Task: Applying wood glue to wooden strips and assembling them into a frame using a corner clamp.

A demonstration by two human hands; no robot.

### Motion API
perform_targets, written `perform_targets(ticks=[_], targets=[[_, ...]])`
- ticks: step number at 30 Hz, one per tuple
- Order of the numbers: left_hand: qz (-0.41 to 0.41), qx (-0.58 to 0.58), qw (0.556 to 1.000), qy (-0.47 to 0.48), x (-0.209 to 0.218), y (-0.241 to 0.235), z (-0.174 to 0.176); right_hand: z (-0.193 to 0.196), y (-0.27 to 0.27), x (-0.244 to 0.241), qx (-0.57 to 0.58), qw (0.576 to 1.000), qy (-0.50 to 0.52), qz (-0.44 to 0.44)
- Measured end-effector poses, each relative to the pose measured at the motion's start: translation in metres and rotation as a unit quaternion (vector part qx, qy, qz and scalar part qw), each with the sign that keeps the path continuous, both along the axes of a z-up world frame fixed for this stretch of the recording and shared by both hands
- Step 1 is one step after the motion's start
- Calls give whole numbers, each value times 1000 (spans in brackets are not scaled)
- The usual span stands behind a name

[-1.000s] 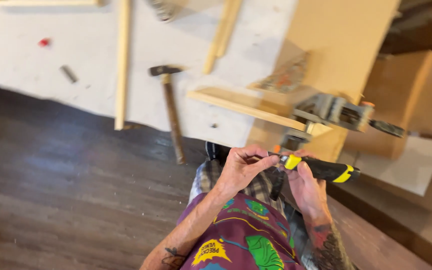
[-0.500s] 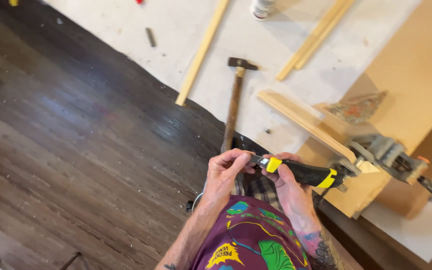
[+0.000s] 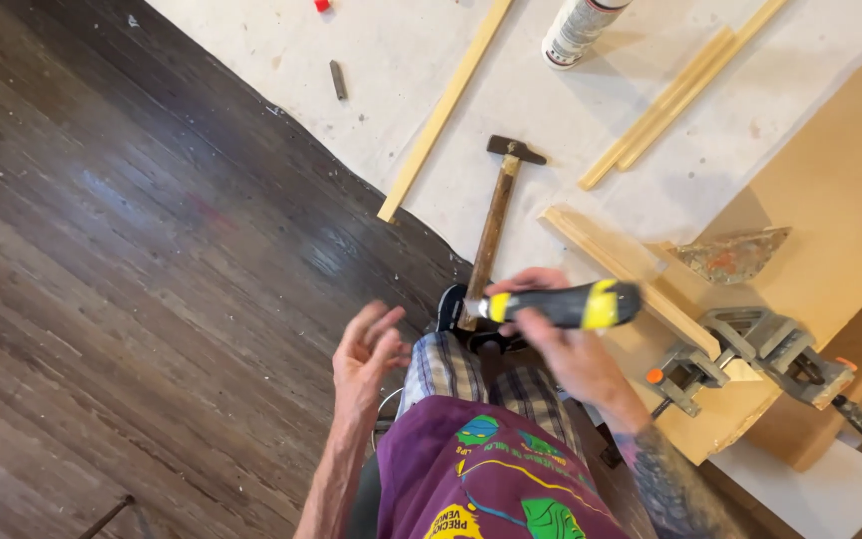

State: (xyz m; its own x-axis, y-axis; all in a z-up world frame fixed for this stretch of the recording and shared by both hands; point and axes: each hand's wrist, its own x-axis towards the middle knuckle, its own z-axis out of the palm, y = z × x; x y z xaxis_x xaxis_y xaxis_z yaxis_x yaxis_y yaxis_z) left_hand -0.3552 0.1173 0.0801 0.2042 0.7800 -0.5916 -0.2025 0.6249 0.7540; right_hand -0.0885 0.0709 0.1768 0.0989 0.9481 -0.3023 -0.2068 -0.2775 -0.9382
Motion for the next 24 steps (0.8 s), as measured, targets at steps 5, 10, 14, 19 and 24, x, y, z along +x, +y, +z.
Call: perform_targets(ticks=[5,10,14,19,24], targets=[[23,1,978,208,-13,-7,4,-23,64,-17,41,829,-514,215],[3,-25,987,156,-1,10,-15,-139,134,-6,144,625,-741,200],[-97,86,969,209,42,34,9,-177,176,7,142,451,-859,195],[-68,307,916,249,113,59,14,-133,157,14,120,578,-798,123],[-180,424,873,159,250,101,18,-44,38,44,32,890,-441,-106]])
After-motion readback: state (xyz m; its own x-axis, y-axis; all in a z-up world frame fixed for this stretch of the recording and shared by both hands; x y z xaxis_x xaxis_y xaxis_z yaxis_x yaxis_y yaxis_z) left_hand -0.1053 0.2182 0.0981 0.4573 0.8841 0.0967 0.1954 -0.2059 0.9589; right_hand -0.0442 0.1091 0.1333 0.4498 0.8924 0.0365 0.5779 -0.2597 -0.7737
